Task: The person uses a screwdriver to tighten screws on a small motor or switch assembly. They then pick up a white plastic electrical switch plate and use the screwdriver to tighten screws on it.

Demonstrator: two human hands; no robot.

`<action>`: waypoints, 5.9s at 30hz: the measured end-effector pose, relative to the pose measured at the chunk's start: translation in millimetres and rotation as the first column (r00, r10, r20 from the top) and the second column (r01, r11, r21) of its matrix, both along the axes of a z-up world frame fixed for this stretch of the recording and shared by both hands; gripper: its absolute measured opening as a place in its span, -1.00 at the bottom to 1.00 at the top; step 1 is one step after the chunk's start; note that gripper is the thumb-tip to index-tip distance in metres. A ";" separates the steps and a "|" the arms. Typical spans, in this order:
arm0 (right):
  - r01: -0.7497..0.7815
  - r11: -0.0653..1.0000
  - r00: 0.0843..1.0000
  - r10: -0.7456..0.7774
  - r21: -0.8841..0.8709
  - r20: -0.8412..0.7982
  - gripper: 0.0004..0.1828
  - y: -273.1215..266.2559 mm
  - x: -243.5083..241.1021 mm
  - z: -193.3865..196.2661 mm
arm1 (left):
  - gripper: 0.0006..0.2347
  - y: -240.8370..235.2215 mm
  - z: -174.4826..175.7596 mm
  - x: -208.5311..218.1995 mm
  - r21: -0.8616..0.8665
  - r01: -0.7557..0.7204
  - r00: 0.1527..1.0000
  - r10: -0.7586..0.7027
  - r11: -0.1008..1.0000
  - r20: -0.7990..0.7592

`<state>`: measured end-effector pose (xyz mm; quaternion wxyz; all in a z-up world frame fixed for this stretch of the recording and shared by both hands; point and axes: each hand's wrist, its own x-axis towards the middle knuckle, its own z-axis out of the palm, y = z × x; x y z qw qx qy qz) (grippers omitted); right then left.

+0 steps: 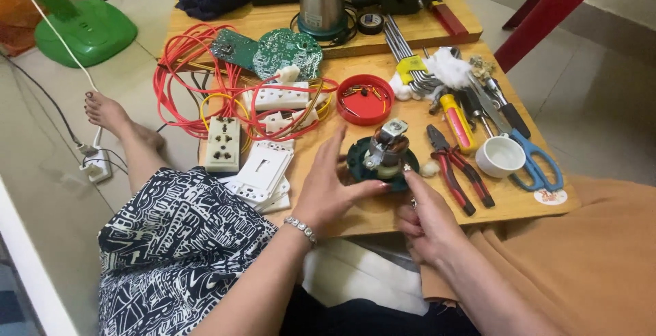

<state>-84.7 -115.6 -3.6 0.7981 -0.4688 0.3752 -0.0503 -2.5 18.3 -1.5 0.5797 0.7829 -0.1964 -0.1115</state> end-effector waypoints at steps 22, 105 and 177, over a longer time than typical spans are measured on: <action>-0.322 0.328 0.940 0.222 -0.888 -0.259 -0.75 -16.4 43.7 -11.2 | -0.54 4.1 -3.6 1.8 -0.016 -0.478 0.872 0.473 0.878 -0.125; -0.273 0.149 0.951 0.194 -0.950 -0.242 -0.42 -52.1 18.5 -47.7 | -0.04 -7.3 -32.7 -21.3 0.211 -0.192 0.952 0.129 0.958 0.279; 0.193 -0.309 0.980 0.115 -0.931 0.165 -0.75 -79.4 52.1 -36.9 | -0.18 -12.1 -46.6 -20.8 0.226 -0.244 0.887 0.123 0.943 0.445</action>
